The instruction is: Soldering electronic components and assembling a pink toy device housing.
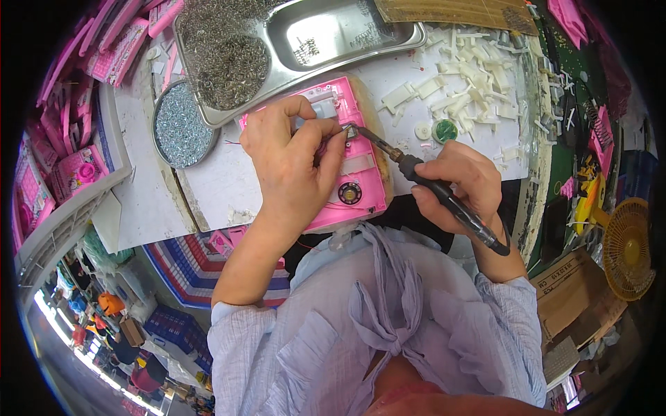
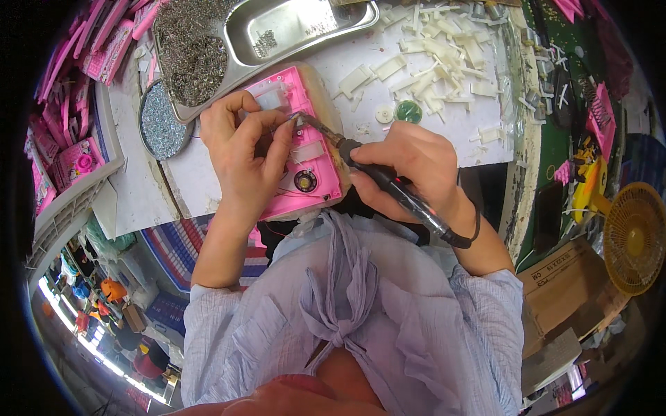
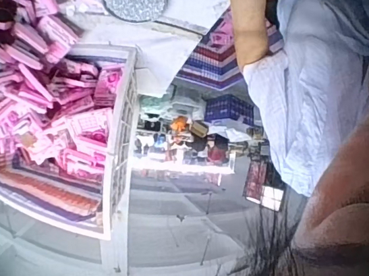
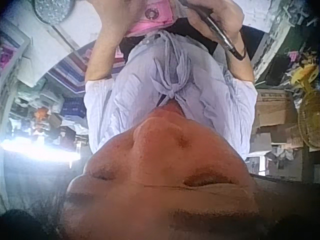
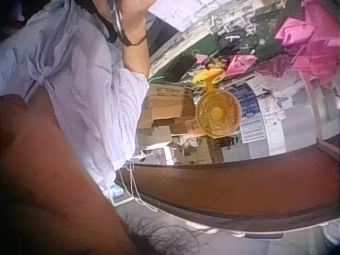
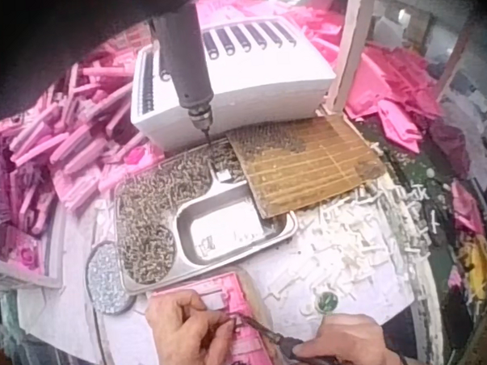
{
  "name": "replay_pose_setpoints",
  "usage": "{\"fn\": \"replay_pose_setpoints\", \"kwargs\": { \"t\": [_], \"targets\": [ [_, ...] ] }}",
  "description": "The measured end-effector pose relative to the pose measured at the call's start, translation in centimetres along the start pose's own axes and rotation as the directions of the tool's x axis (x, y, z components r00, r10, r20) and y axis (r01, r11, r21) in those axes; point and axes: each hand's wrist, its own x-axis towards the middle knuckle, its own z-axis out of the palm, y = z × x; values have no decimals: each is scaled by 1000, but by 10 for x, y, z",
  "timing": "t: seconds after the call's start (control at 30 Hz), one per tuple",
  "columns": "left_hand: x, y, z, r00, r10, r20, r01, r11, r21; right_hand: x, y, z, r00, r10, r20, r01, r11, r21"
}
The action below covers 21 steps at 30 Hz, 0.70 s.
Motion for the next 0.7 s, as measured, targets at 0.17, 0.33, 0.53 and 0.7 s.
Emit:
{"fn": "replay_pose_setpoints", "kwargs": {
  "t": [0.17,0.33,0.53,0.7],
  "targets": [
    [0,1,-1,1000,3,3,-3,1000,5,4,-3,-4,998,-20,65,24,998,-61],
    [0,0,-1,1000,3,0,-3,1000,2,1,-2,-12,999,-12,32,14,997,-78],
    [0,1,-1,1000,-1,1,1,1000,1,3,-3,-16,1000,-4,-7,4,999,-50],
    [0,2,-2,1000,3,-2,-3,1000,14,1,-3,-21,1000,-2,1,3,999,-53]
  ]
}}
